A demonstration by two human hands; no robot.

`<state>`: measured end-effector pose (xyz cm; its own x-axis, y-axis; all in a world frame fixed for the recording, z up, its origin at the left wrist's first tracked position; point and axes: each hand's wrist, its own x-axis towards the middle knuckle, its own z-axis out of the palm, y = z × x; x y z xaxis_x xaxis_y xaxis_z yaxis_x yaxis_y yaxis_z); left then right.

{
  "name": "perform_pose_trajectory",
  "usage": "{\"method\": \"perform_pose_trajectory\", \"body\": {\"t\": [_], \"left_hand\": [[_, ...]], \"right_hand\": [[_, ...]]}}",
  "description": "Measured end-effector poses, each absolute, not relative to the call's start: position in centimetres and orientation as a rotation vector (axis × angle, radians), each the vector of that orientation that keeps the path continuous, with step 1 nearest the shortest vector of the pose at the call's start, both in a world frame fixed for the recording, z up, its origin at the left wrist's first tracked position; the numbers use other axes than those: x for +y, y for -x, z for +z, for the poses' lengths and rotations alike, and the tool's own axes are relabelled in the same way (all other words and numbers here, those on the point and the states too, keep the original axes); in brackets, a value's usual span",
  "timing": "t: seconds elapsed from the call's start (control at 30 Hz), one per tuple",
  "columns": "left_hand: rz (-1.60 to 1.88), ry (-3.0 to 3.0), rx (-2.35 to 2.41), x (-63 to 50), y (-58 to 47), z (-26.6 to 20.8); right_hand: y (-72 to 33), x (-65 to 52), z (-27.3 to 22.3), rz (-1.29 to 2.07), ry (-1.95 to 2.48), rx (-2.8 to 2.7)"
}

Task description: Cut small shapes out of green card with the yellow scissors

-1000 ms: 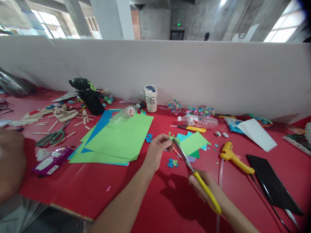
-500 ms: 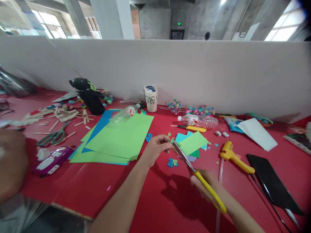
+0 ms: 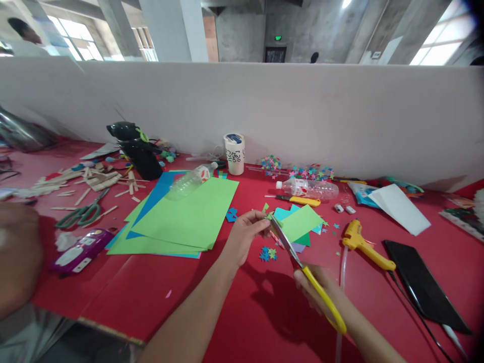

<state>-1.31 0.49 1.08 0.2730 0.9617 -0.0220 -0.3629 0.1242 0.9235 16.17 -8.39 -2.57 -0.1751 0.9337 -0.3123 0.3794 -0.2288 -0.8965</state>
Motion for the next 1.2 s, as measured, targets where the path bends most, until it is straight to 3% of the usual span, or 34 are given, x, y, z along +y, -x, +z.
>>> {"method": "perform_pose_trajectory", "body": {"t": [1.2], "left_hand": [[1.116,-1.062,0.858,0.6,1.8,1.5]], "right_hand": [[-17.1,-8.2,-2.0,1.491,1.575,-1.595]]}}
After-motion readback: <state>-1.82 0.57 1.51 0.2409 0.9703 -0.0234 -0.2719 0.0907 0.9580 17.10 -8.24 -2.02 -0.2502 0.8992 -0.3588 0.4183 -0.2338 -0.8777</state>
